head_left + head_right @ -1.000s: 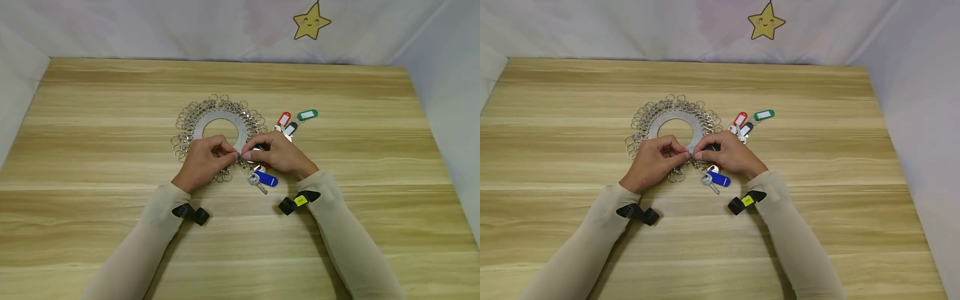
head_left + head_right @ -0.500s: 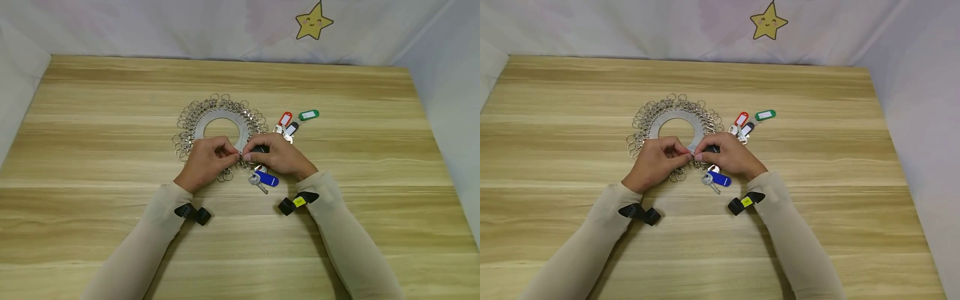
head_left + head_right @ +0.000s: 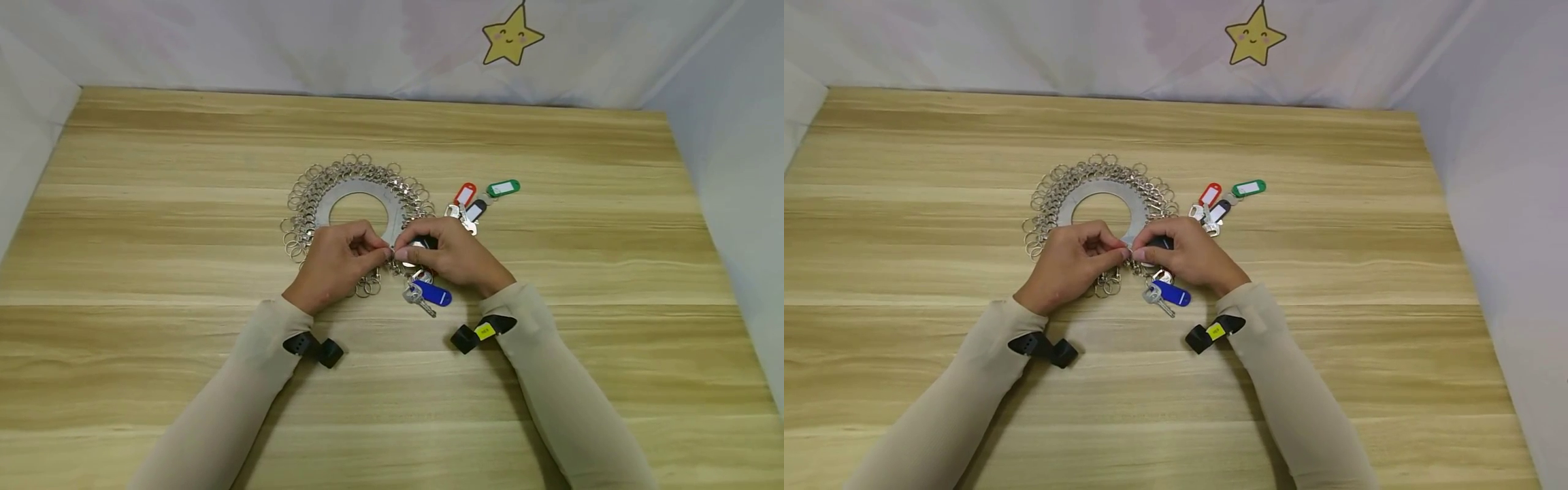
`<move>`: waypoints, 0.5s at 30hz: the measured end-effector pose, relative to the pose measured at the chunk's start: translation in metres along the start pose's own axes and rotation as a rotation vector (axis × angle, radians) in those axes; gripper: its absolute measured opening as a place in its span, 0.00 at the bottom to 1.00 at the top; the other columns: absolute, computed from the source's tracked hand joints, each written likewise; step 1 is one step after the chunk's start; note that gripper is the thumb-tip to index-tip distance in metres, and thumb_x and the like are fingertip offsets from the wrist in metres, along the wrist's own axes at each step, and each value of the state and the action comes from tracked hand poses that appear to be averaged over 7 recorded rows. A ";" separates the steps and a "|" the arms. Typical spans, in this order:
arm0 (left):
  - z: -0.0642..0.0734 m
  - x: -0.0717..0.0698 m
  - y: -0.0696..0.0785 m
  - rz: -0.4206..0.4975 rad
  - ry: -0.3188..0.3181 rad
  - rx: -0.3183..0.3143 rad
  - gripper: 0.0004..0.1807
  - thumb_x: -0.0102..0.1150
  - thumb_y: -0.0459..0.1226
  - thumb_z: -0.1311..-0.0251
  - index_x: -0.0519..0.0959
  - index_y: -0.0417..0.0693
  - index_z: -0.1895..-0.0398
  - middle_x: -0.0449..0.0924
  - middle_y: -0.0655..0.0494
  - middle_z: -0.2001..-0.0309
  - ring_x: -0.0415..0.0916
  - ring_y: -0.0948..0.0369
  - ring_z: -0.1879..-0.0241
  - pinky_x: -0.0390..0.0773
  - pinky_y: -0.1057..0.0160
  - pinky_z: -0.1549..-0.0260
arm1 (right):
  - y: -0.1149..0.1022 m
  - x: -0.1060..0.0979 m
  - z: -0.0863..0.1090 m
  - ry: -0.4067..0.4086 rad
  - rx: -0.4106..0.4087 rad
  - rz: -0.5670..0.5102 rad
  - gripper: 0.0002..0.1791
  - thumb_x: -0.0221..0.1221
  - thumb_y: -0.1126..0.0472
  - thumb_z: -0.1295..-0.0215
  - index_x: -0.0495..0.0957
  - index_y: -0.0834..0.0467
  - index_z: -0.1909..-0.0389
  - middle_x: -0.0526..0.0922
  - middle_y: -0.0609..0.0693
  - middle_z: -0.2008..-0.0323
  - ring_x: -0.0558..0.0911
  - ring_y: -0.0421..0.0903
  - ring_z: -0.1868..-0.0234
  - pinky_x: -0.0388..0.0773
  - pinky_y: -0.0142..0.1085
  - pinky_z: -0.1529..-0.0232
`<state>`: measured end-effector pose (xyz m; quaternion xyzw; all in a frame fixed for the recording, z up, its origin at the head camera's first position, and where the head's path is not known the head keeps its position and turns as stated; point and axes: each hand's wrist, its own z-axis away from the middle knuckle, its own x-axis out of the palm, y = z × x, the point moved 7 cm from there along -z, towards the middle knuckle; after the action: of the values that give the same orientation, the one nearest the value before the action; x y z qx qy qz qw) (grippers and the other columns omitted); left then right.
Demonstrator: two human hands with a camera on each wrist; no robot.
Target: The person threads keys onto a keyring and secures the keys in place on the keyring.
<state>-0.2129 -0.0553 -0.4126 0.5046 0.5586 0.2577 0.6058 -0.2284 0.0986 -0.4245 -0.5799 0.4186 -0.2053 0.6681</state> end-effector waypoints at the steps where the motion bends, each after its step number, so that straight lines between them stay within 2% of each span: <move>1: 0.000 0.000 0.000 0.004 0.000 -0.005 0.05 0.71 0.29 0.42 0.84 0.46 0.71 0.83 0.61 0.73 0.79 0.65 0.74 0.78 0.65 0.73 | 0.000 0.000 -0.001 -0.005 -0.003 -0.016 0.01 0.64 0.68 0.33 0.84 0.59 0.63 0.84 0.47 0.65 0.79 0.46 0.61 0.74 0.40 0.54; 7: 0.000 0.001 -0.003 0.035 -0.014 -0.024 0.06 0.69 0.28 0.40 0.83 0.46 0.64 0.82 0.60 0.72 0.78 0.64 0.74 0.77 0.64 0.73 | -0.003 0.003 -0.001 -0.039 -0.014 -0.140 0.06 0.62 0.68 0.31 0.77 0.62 0.55 0.81 0.54 0.64 0.79 0.51 0.63 0.75 0.41 0.59; 12: 0.000 0.000 -0.004 0.038 -0.015 -0.034 0.04 0.69 0.30 0.39 0.83 0.44 0.64 0.83 0.60 0.71 0.80 0.64 0.73 0.78 0.64 0.72 | -0.004 0.005 -0.002 -0.039 -0.027 -0.095 0.18 0.71 0.69 0.40 0.74 0.60 0.54 0.81 0.52 0.61 0.80 0.49 0.61 0.73 0.42 0.53; 15: -0.001 -0.001 -0.004 0.047 -0.021 -0.049 0.03 0.69 0.31 0.39 0.84 0.42 0.65 0.84 0.59 0.69 0.81 0.64 0.72 0.79 0.64 0.71 | -0.004 0.006 -0.002 -0.027 -0.047 -0.086 0.18 0.70 0.74 0.44 0.74 0.63 0.56 0.81 0.55 0.61 0.80 0.51 0.61 0.73 0.44 0.53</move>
<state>-0.2151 -0.0578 -0.4160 0.5053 0.5338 0.2801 0.6174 -0.2256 0.0916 -0.4224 -0.6157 0.3886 -0.2162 0.6505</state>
